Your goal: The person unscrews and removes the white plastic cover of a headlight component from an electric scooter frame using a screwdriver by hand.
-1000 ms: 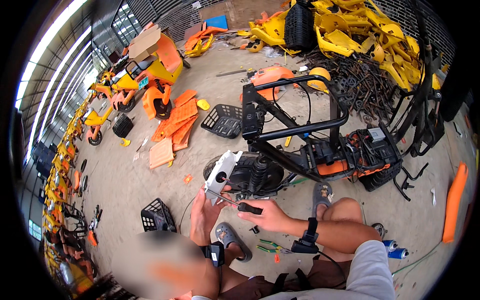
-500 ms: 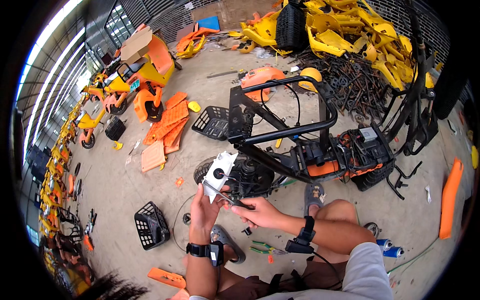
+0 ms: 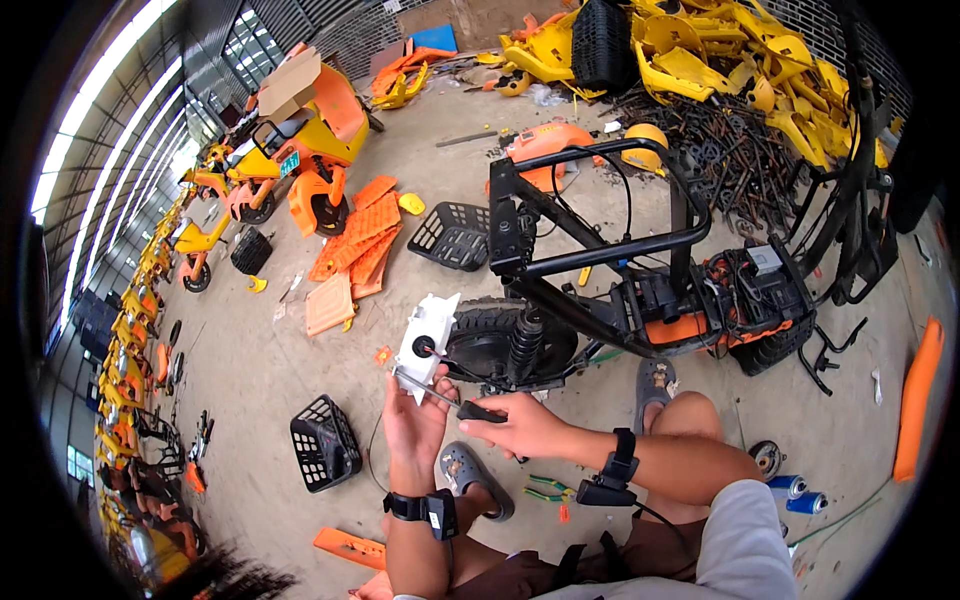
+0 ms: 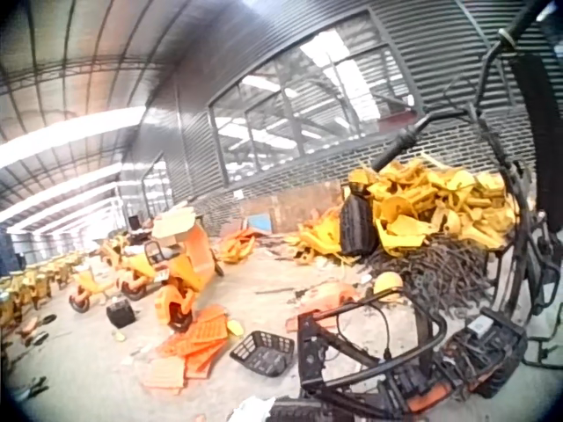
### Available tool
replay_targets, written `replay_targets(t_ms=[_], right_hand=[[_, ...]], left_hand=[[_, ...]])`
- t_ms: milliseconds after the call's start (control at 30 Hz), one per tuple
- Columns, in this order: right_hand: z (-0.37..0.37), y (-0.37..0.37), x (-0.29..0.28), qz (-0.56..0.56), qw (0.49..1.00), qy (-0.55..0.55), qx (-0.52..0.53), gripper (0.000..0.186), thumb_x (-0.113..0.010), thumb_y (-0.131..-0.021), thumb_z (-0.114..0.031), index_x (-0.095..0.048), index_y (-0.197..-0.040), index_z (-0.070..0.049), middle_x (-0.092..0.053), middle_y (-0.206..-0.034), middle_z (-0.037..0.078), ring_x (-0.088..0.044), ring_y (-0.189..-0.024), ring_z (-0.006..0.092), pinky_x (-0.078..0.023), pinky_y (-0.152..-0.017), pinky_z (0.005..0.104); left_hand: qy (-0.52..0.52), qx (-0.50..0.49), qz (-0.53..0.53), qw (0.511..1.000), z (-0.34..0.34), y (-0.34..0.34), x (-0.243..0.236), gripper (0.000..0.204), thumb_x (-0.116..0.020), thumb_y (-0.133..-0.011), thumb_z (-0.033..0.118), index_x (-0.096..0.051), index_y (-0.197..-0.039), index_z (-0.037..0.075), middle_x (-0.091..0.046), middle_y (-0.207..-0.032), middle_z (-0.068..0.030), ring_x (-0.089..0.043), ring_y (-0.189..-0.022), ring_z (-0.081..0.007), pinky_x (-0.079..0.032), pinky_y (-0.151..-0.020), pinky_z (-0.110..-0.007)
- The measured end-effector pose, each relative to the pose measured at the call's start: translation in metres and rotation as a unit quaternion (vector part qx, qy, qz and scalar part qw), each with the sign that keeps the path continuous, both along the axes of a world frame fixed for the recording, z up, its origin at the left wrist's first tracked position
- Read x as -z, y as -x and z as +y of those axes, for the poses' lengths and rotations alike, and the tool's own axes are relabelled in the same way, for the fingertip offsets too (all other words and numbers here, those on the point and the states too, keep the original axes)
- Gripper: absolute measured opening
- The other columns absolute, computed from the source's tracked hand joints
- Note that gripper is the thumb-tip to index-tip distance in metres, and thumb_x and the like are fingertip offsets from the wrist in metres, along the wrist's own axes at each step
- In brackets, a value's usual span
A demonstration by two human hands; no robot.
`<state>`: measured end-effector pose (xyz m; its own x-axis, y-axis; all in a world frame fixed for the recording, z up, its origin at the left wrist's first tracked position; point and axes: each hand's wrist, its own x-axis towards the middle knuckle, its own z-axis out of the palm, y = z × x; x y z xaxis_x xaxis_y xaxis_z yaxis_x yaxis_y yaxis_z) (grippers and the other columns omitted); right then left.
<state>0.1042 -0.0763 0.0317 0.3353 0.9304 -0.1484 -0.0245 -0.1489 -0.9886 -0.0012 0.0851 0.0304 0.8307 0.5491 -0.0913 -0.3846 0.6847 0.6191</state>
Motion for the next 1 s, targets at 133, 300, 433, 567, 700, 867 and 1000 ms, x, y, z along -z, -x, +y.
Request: replay_targets(t_ms=[133,300,433,567,700,867,1000], right_hand=[[0.006,0.002,0.003,-0.199,0.972,-0.114,0.056,0.029,-0.067,-0.09,-0.031,-0.065,-0.103,-0.005,-0.062,-0.07,0.001,-0.055,-0.053,0.0073,-0.044,-0.049,0.0231],[0.007,-0.006,-0.004,0.068,0.995,0.012,-0.073,0.043,-0.065,-0.091,-0.039,-0.063,-0.111,0.0,-0.06,-0.068,0.004,-0.054,-0.049,0.0068,-0.044,-0.045,0.023],[0.0,-0.001,0.017,-0.408,0.902,-0.122,0.071,0.039,-0.066,-0.087,-0.035,-0.063,-0.112,-0.005,-0.069,-0.082,0.014,-0.066,-0.063,0.0315,-0.052,-0.06,0.0398],[-0.005,0.001,0.018,-0.278,0.96,-0.047,0.007,0.039,-0.066,-0.085,-0.038,-0.067,-0.108,-0.007,-0.068,-0.083,0.018,-0.065,-0.078,0.0386,-0.052,-0.069,0.0446],[-0.013,-0.002,0.018,-0.252,0.966,-0.053,0.035,0.039,-0.061,-0.086,-0.041,-0.069,-0.107,-0.009,-0.067,-0.082,0.021,-0.065,-0.08,0.0405,-0.052,-0.075,0.0476],[-0.017,-0.006,0.018,-0.256,0.965,-0.041,0.046,0.036,-0.059,-0.087,-0.038,-0.069,-0.106,-0.008,-0.068,-0.085,0.021,-0.065,-0.08,0.0404,-0.051,-0.075,0.0479],[-0.022,-0.009,0.013,-0.25,0.966,-0.028,0.053,0.034,-0.059,-0.087,-0.035,-0.07,-0.106,-0.009,-0.068,-0.086,0.019,-0.065,-0.081,0.04,-0.051,-0.075,0.0482]], left_hand=[[0.005,-0.027,-0.005,1.0,0.005,0.004,0.0,0.058,-0.033,-0.102,0.047,-0.047,-0.129,-0.003,-0.061,-0.112,-0.0231,-0.059,-0.094,-0.03,-0.048,-0.087,-0.042],[0.003,-0.039,-0.017,0.999,0.008,0.008,0.006,0.047,-0.043,-0.101,0.039,-0.049,-0.128,0.001,-0.06,-0.113,-0.0212,-0.06,-0.096,-0.0283,-0.048,-0.09,-0.041],[0.03,-0.103,-0.074,0.991,0.022,0.015,0.012,0.042,-0.046,-0.101,0.033,-0.049,-0.126,0.0,-0.059,-0.113,-0.0196,-0.059,-0.099,-0.0279,-0.048,-0.091,-0.041],[0.045,-0.073,-0.145,0.986,0.039,0.022,0.015,0.04,-0.041,-0.102,0.031,-0.05,-0.125,-0.001,-0.058,-0.117,-0.0166,-0.057,-0.105,-0.0268,-0.046,-0.096,-0.041],[0.037,-0.062,-0.112,0.991,0.028,0.013,0.013,0.04,-0.042,-0.102,0.033,-0.052,-0.123,0.0,-0.059,-0.117,-0.0147,-0.057,-0.103,-0.0262,-0.045,-0.095,-0.042],[0.051,-0.069,-0.05,0.995,0.014,-0.002,0.01,0.042,-0.046,-0.1,0.04,-0.055,-0.121,0.006,-0.063,-0.113,-0.0127,-0.06,-0.099,-0.0253,-0.044,-0.092,-0.044],[0.051,-0.075,-0.029,0.995,0.01,-0.008,0.006,0.041,-0.048,-0.098,0.043,-0.056,-0.121,0.009,-0.064,-0.111,-0.0135,-0.06,-0.098,-0.0246,-0.043,-0.091,-0.043]])
